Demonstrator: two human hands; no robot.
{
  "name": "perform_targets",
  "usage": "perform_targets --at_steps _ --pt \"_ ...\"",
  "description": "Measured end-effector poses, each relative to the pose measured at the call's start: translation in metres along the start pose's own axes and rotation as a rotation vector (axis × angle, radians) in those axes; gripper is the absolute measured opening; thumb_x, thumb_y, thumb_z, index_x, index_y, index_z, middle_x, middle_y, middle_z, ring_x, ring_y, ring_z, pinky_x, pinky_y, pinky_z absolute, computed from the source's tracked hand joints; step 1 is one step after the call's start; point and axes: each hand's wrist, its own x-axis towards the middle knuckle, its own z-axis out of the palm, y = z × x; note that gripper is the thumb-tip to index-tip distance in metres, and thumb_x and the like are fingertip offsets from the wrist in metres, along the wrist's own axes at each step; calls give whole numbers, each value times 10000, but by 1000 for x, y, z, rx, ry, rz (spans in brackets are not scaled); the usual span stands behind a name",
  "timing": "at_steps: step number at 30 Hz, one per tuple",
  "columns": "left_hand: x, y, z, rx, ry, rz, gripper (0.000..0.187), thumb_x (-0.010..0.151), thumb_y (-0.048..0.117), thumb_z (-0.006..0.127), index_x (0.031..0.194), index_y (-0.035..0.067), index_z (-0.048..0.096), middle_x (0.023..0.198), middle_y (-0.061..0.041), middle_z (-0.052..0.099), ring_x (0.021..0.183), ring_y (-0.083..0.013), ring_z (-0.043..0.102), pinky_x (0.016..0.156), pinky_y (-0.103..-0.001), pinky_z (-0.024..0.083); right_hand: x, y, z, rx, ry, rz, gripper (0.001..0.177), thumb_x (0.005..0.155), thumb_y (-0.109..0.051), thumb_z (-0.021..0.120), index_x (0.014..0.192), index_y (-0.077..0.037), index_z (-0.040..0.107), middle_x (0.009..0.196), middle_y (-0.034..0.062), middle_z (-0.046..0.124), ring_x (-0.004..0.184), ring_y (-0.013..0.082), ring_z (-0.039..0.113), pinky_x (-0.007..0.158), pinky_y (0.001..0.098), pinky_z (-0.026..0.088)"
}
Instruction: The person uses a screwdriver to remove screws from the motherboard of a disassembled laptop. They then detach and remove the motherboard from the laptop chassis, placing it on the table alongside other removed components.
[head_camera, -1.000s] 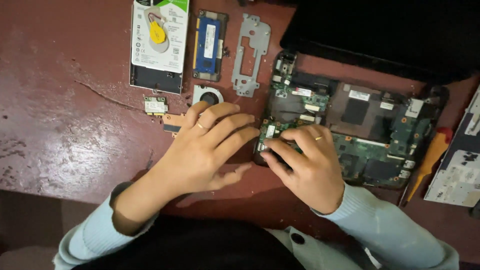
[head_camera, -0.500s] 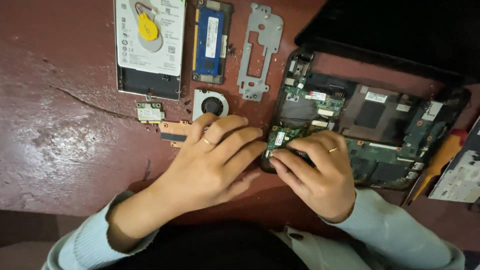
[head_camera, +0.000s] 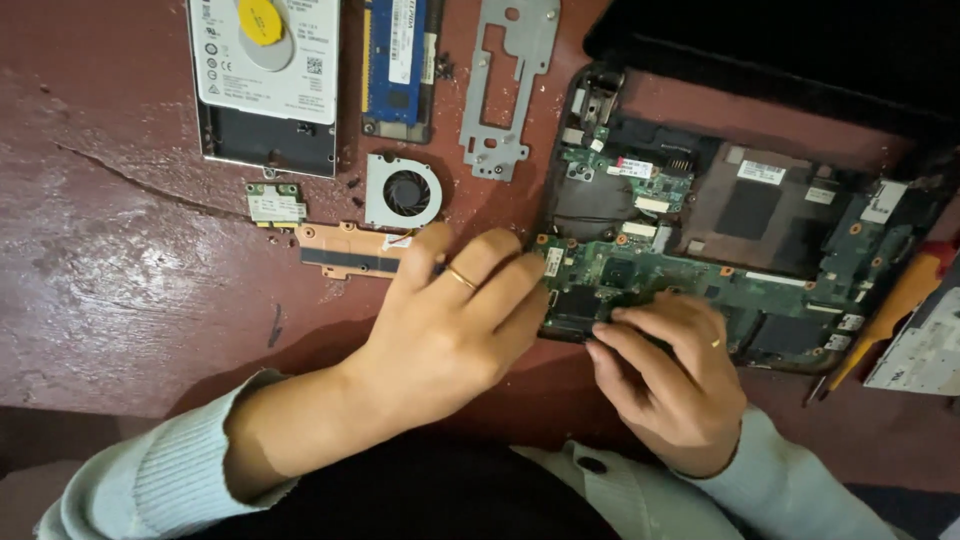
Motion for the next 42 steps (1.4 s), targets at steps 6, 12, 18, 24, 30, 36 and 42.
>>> perform_targets --at_steps 6,12,18,24,30,36,42 --pt "3 -2 5 22 -34 51 149 1040 15 623 917 71 684 1074 -71 656 1059 -265 621 902 -409 406 -6 -5 6 30 62 60 163 952 -159 690 952 -13 762 1007 160 670 923 314 675 927 518 590" --pt "4 -1 3 32 -38 52 145 1045 22 613 933 77 687 1020 -54 634 1036 -251 615 880 -393 390 20 -9 10 -103 55 -90 202 993 -203 626 1011 -75 781 1001 98 652 856 273 602 833 460 493" --pt "3 -4 3 12 -41 66 108 1044 21 651 956 49 707 1031 -59 636 1030 -260 617 882 -399 395 21 -6 18 -182 67 -106 185 988 -207 623 1044 -115 773 1012 58 625 860 268 577 876 470 467" --pt "4 -4 3 -14 -31 67 126 1039 29 672 921 62 699 1034 -59 644 1017 -261 628 877 -398 394 24 -7 19 -290 58 -165 232 884 -76 608 1022 -128 787 957 66 640 789 252 554 899 505 514" --pt "3 -5 2 -31 -54 63 67 1012 20 732 956 51 716 1074 -62 664 1030 -263 632 884 -414 402 30 -3 15 -393 -16 -227 211 981 -182 558 1032 -150 760 953 37 611 867 239 555 923 498 532" --pt "4 -2 0 9 -49 56 98 1039 36 651 957 77 687 1055 -50 653 999 -250 633 885 -395 390 33 -3 5 -304 -89 -177 169 911 -128 667 1055 -148 752 975 35 616 879 242 573 968 464 476" --pt "8 -5 -2 250 -266 -29 859 677 597 902 1323 82 663 1358 -53 552 1210 -265 511 918 -446 434 8 6 6 -40 128 -43 264 1027 -153 542 1032 -10 764 989 128 750 896 250 715 1036 489 498"
